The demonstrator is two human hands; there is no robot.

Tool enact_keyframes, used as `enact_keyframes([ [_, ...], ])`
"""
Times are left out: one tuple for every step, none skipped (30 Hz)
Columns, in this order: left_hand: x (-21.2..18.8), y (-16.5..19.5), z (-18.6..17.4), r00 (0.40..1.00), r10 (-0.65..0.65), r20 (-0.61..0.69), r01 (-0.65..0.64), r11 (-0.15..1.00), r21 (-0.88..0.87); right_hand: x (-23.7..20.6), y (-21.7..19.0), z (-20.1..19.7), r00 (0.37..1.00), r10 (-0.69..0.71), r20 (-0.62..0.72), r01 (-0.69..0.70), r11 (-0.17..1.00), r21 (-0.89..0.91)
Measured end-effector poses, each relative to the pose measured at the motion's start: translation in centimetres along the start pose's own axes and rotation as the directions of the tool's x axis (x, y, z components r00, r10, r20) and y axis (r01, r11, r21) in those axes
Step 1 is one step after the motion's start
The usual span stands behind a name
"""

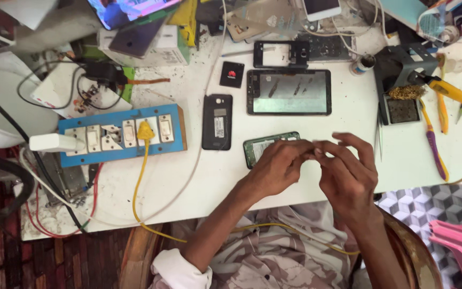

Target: The person uses a screwdriver to remove screws from a disassembled mobile phone, then places the back cover on and secures it with screws. The person repeats the process on a second mobile phone, removing screws and reattaching the back cover.

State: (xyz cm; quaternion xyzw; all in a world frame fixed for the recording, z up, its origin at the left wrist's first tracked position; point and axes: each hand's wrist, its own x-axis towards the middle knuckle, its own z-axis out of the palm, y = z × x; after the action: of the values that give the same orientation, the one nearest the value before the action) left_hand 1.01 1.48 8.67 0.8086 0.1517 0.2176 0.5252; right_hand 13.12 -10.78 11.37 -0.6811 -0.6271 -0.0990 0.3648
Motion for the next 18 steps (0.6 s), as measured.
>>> enact_keyframes([
  [0.1, -0.1, -0.7, 0.999, 0.041, 0.015, -0.041, 0.999, 0.02, 0.0, 0.0, 0.1, 1.0, -0.003, -0.003, 0.003, 1.0, -0.011],
  [-0.1, 0.0, -1.0, 0.997, 0.076, 0.027, -0.077, 0.996, 0.033, 0.0, 0.1, 0.0, 1.0, -0.006, 0.002, 0.006, 1.0, -0.022],
  [-0.2, 0.2, -1.3, 0.993, 0.111, 0.041, -0.113, 0.992, 0.048, 0.0, 0.1, 0.1, 1.0, -0.008, 0.006, 0.009, 0.999, -0.031],
  [-0.3, 0.4, -1.5, 0.995, 0.092, 0.033, -0.095, 0.99, 0.103, 0.0, 0.2, 0.1, 1.0, -0.004, 0.006, 0.004, 0.999, -0.033],
  [-0.3, 0.6, -1.5, 0.997, 0.075, 0.024, -0.078, 0.985, 0.153, 0.1, 0.2, 0.1, 1.0, 0.0, 0.008, 0.0, 0.999, -0.038],
  [-0.4, 0.7, -1.5, 0.998, 0.06, 0.019, -0.063, 0.977, 0.206, 0.1, 0.2, 0.2, 1.0, 0.008, 0.004, -0.008, 0.999, -0.043],
  [-0.4, 0.9, -1.3, 1.0, 0.03, -0.001, -0.029, 0.982, 0.188, 0.2, 0.1, 0.3, 1.0, 0.011, 0.0, -0.011, 0.999, -0.039],
  [-0.3, 0.9, -0.9, 1.0, -0.001, -0.023, 0.005, 0.985, 0.171, 0.3, 0.0, 0.5, 1.0, 0.011, -0.004, -0.011, 0.999, -0.034],
  [-0.3, 0.8, -0.8, 0.999, -0.026, -0.042, 0.032, 0.987, 0.158, 0.5, -0.2, 0.8, 1.0, 0.009, -0.017, -0.01, 0.999, -0.031],
  [-0.2, 0.7, -0.4, 0.998, -0.03, -0.057, 0.038, 0.988, 0.152, 0.6, -0.3, 0.9, 1.0, -0.003, -0.027, 0.002, 1.0, -0.03],
  [-0.2, 0.6, -0.1, 0.997, -0.035, -0.071, 0.045, 0.988, 0.149, 0.7, -0.4, 0.9, 0.999, -0.014, -0.038, 0.013, 1.0, -0.026],
  [-0.3, 0.4, 0.1, 0.996, -0.038, -0.084, 0.05, 0.988, 0.148, 0.8, -0.5, 0.9, 0.998, -0.024, -0.054, 0.023, 0.999, -0.022],
  [-0.4, 0.2, 0.3, 0.996, -0.01, -0.083, 0.022, 0.99, 0.136, 0.8, -0.5, 0.8, 0.999, -0.021, -0.034, 0.02, 1.0, -0.024],
  [-0.6, 0.0, 0.3, 0.996, 0.016, -0.085, -0.005, 0.992, 0.129, 0.9, -0.5, 0.8, 1.0, -0.02, -0.016, 0.019, 1.0, -0.02],
  [-0.7, -0.2, 0.3, 0.995, 0.043, -0.086, -0.032, 0.992, 0.124, 0.9, -0.5, 0.7, 1.0, -0.019, 0.0, 0.019, 1.0, -0.016],
  [-0.7, -0.3, 0.4, 0.983, 0.127, -0.134, -0.103, 0.98, 0.171, 1.0, -0.3, 0.4, 1.0, -0.021, 0.02, 0.021, 1.0, -0.003],
  [-0.8, -0.4, 0.4, 0.961, 0.21, -0.179, -0.169, 0.961, 0.218, 1.0, -0.1, 0.2, 0.999, -0.023, 0.044, 0.023, 1.0, 0.009],
  [-0.7, -0.4, 0.5, 0.931, 0.294, -0.216, -0.233, 0.935, 0.268, 1.0, 0.1, 0.0, 0.998, -0.024, 0.065, 0.023, 1.0, 0.019],
])
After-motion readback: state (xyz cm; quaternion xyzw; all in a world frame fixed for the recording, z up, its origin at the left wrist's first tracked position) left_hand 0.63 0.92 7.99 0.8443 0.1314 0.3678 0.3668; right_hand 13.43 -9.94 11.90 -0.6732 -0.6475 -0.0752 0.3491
